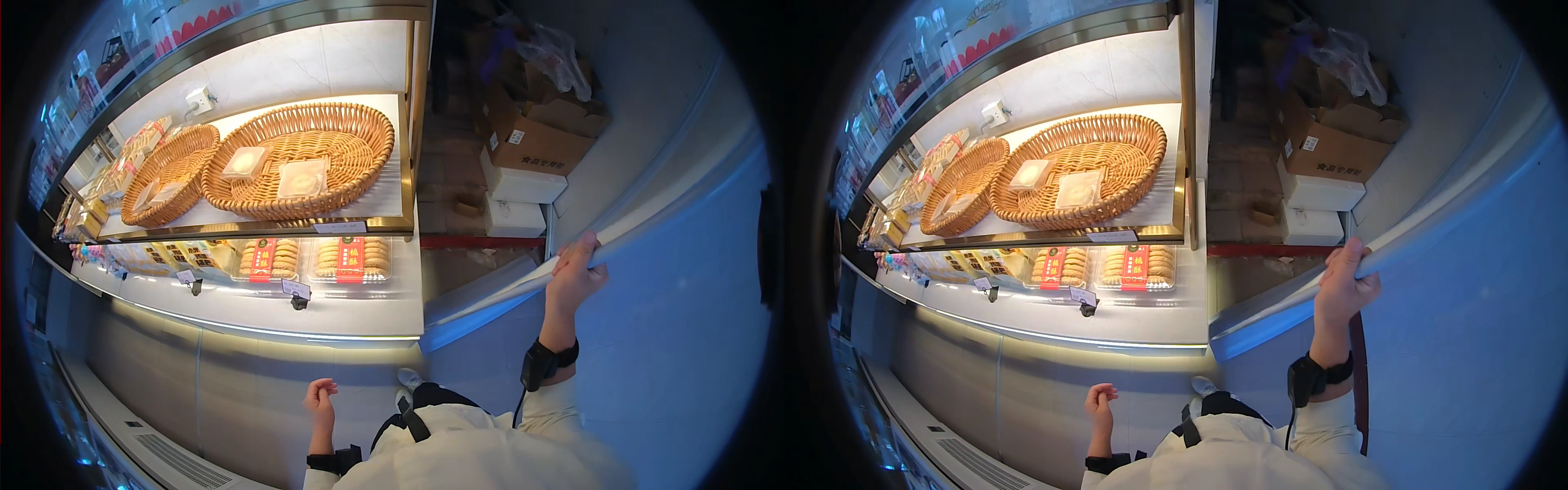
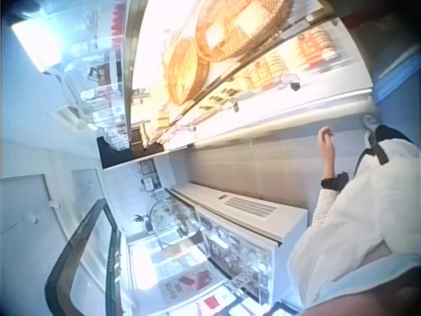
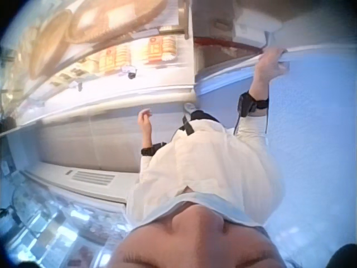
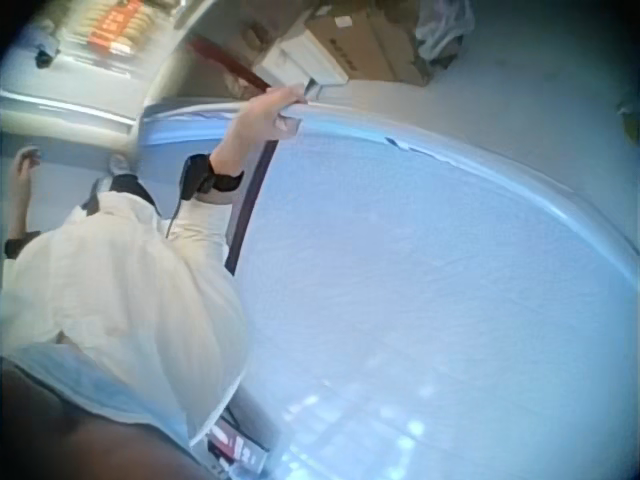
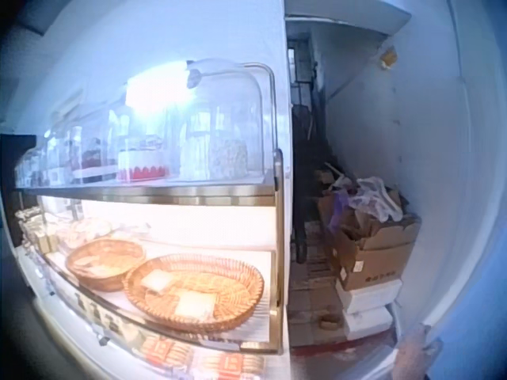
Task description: The person walks into a back room, places a bowl of noodles on an induction heater to heat them, and then moves the bowl back to a table. They unplug the heater, collect items into a plastic bag, and walk through the shop to drop a trash bag into a box in a storage area.
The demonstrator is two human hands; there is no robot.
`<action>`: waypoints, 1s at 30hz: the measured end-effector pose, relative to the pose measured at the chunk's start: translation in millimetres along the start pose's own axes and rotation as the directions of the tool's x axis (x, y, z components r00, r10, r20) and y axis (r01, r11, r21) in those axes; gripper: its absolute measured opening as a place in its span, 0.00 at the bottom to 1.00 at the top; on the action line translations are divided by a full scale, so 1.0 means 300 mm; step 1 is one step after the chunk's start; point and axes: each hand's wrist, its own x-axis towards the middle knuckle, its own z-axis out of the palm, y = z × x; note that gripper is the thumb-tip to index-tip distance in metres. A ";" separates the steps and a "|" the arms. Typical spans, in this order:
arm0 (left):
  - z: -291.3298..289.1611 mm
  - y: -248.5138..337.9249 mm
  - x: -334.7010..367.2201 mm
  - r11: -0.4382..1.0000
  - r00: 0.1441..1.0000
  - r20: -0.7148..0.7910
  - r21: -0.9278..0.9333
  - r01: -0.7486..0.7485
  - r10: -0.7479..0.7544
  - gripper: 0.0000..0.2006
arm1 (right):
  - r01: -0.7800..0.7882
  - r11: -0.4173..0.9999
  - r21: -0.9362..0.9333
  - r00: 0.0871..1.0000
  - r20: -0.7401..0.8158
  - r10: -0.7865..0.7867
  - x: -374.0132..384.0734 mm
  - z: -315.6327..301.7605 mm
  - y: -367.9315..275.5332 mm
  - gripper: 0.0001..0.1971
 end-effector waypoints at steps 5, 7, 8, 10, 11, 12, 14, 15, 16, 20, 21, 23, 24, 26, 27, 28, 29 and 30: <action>-0.130 0.005 -0.094 0.999 0.978 -0.208 0.039 0.028 -0.019 0.09 | -0.083 0.994 -0.064 0.996 0.012 0.084 0.038 0.294 0.212 0.19; -0.152 0.015 -0.136 0.996 0.953 -0.299 0.065 0.067 -0.044 0.09 | -0.026 0.994 -0.107 0.998 0.048 0.031 0.102 0.404 0.303 0.20; -0.160 0.016 -0.156 0.996 0.939 -0.342 0.061 0.064 -0.039 0.09 | 0.052 0.982 -0.179 0.999 0.012 -0.051 0.140 0.462 0.349 0.21; -0.188 0.016 -0.209 0.987 0.868 -0.483 0.048 0.154 -0.112 0.09 | 0.174 0.931 -0.320 0.982 -0.012 -0.187 0.204 0.564 0.423 0.23; -0.205 0.014 -0.240 0.988 0.847 -0.521 0.046 0.150 -0.104 0.09 | 0.225 0.895 -0.386 0.969 -0.004 -0.245 0.234 0.614 0.452 0.24; -0.220 0.009 -0.279 0.980 0.807 -0.575 0.042 0.193 -0.134 0.09 | 0.253 0.892 -0.375 0.961 -0.008 -0.277 0.252 0.667 0.474 0.24; -0.228 0.001 -0.351 0.975 0.729 -0.668 0.026 0.222 -0.148 0.09 | 0.225 0.894 -0.388 0.969 -0.003 -0.246 0.279 0.754 0.530 0.25; -0.230 -0.002 -0.387 0.969 0.691 -0.703 0.011 0.247 -0.168 0.09 | 0.212 0.899 -0.382 0.973 -0.001 -0.230 0.298 0.779 0.553 0.25; -0.229 -0.002 -0.419 0.963 0.652 -0.734 -0.008 0.270 -0.189 0.08 | 0.194 0.913 -0.360 0.980 0.038 -0.194 0.314 0.802 0.572 0.26; -0.170 0.023 -0.506 0.929 0.554 -0.789 -0.056 0.366 -0.265 0.10 | 0.115 0.936 -0.332 0.980 0.191 -0.053 0.377 0.856 0.668 0.26; -0.144 0.041 -0.508 0.922 0.513 -0.816 -0.062 0.383 -0.268 0.09 | 0.111 0.939 -0.327 0.972 0.232 -0.034 0.367 0.870 0.645 0.24; -0.111 0.047 -0.484 0.921 0.473 -0.841 -0.074 0.383 -0.264 0.09 | 0.131 0.928 -0.350 0.929 0.370 0.009 0.481 0.829 0.808 0.17; -0.106 0.043 -0.466 0.921 0.493 -0.829 -0.063 0.385 -0.264 0.09 | 0.125 0.937 -0.327 0.899 0.437 0.032 0.523 0.815 0.863 0.17; -0.097 0.044 -0.448 0.921 0.497 -0.829 -0.054 0.387 -0.257 0.09 | 0.104 0.974 -0.201 0.851 0.525 0.017 0.512 0.833 0.864 0.16; -0.093 0.047 -0.440 0.921 0.519 -0.813 -0.051 0.386 -0.263 0.08 | 0.058 0.983 -0.173 0.839 0.541 0.046 0.512 0.837 0.860 0.16; -0.095 0.047 -0.433 0.921 0.543 -0.795 -0.047 0.386 -0.268 0.08 | 0.043 0.985 -0.168 0.832 0.552 0.058 0.520 0.849 0.877 0.16; -0.105 0.033 -0.434 0.923 0.545 -0.796 -0.045 0.381 -0.264 0.08 | 0.042 0.985 -0.165 0.834 0.549 0.056 0.524 0.857 0.898 0.16; -0.121 0.005 -0.436 0.924 0.565 -0.781 -0.039 0.380 -0.266 0.08 | -0.009 0.995 -0.098 0.782 0.619 0.068 0.529 0.860 0.924 0.15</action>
